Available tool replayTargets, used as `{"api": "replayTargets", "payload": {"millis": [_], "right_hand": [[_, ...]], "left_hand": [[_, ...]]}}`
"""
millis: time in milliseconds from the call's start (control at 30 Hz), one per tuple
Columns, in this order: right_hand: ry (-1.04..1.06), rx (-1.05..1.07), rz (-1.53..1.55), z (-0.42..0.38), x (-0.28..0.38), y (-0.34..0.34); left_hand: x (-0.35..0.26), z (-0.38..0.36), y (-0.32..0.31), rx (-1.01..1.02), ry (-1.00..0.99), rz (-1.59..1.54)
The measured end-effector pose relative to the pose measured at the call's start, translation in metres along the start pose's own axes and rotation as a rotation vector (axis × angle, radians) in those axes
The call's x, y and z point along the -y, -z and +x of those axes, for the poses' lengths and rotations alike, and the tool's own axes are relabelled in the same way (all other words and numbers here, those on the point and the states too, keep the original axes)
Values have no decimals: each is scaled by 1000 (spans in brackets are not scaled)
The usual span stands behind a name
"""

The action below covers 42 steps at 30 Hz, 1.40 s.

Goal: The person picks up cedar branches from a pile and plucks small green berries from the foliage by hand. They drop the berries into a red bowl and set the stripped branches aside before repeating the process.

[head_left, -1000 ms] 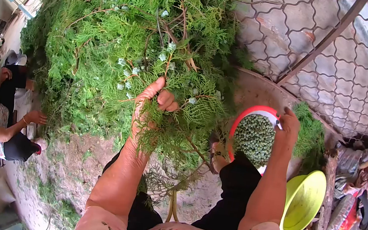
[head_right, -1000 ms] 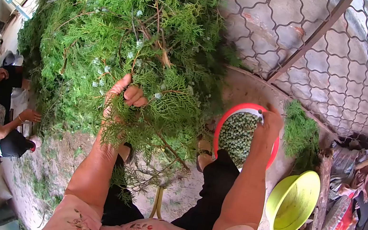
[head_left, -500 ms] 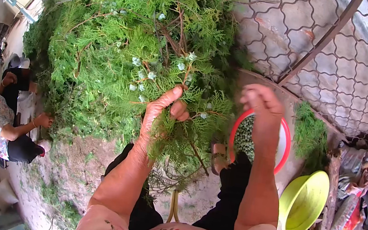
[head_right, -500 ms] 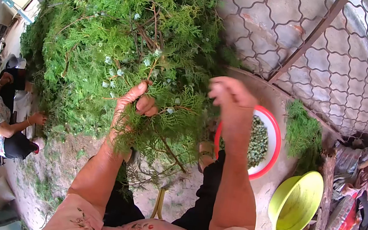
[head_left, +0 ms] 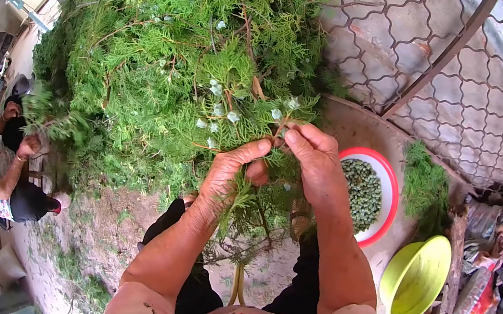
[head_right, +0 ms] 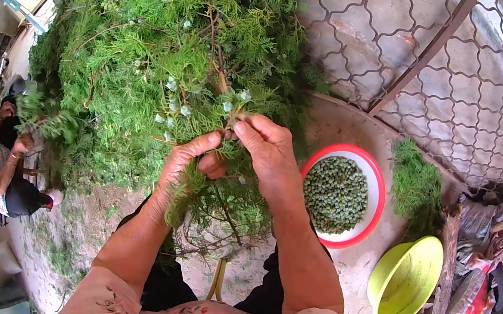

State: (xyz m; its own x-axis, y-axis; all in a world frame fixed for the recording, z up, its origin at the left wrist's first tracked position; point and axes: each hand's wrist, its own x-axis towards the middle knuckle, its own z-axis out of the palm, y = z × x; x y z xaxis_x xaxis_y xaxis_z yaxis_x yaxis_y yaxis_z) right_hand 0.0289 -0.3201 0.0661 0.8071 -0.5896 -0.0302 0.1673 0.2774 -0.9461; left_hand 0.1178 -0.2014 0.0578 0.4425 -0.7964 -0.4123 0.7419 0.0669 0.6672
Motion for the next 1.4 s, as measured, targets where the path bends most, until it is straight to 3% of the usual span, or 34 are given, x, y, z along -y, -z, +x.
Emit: {"api": "replayTargets", "payload": {"millis": [133,200,233,333,367,433,467,533,567,633,767,900,967,1000,1033,1100,1133,1233,1300,1367,1400], "right_hand": [[-23,-98,101,0,-9,6],[190,-358,-364,0,-11,13],[191,-358,-365,1,-8,17],[213,-469,91,5,12,16],[213,-468,92,5,15,18],[136,-247,392,3,22,24],[136,-245,390,0,27,22],[62,-221,-231,-7,37,13],[63,-221,-231,-6,34,10],[526,-117,-918,-4,25,5],[428,-164,-999,-6,20,0],[563,-219,-902,-1,5,10],[430,-489,-696,3,1,16],[207,-503,-483,3,18,18],[210,-502,-483,4,24,20],[170,-336,279,5,30,25],[87,-259,435,6,25,31],[-1,-144,531,3,19,37],[-42,-173,462,2,21,34],[-75,-173,-1,-2,26,29],[-43,-190,-31,-3,26,22]], "left_hand": [[3,-1,-6,-50,17,56],[4,-2,-8,-95,24,59],[5,-3,-5,-94,23,59],[7,-5,-1,-125,34,86],[7,-5,0,-126,33,86],[9,-5,0,-130,9,105],[10,-5,-1,-129,7,103],[10,-5,-5,-146,-64,205],[11,-5,-6,-146,-65,205],[12,-5,-8,-125,-144,229],[13,-5,-6,-110,-117,264],[14,-2,-3,-123,-100,224],[14,-2,-3,-137,-70,191],[15,-4,-3,-151,-68,187],[16,-5,-4,-164,-69,185],[15,-5,-3,-165,-56,186],[15,-5,-2,-163,-37,186],[13,-5,-3,-143,-52,193],[13,-5,-3,-140,-49,207],[14,-5,-4,-137,-45,222],[14,-6,-5,-143,-39,219]]}}
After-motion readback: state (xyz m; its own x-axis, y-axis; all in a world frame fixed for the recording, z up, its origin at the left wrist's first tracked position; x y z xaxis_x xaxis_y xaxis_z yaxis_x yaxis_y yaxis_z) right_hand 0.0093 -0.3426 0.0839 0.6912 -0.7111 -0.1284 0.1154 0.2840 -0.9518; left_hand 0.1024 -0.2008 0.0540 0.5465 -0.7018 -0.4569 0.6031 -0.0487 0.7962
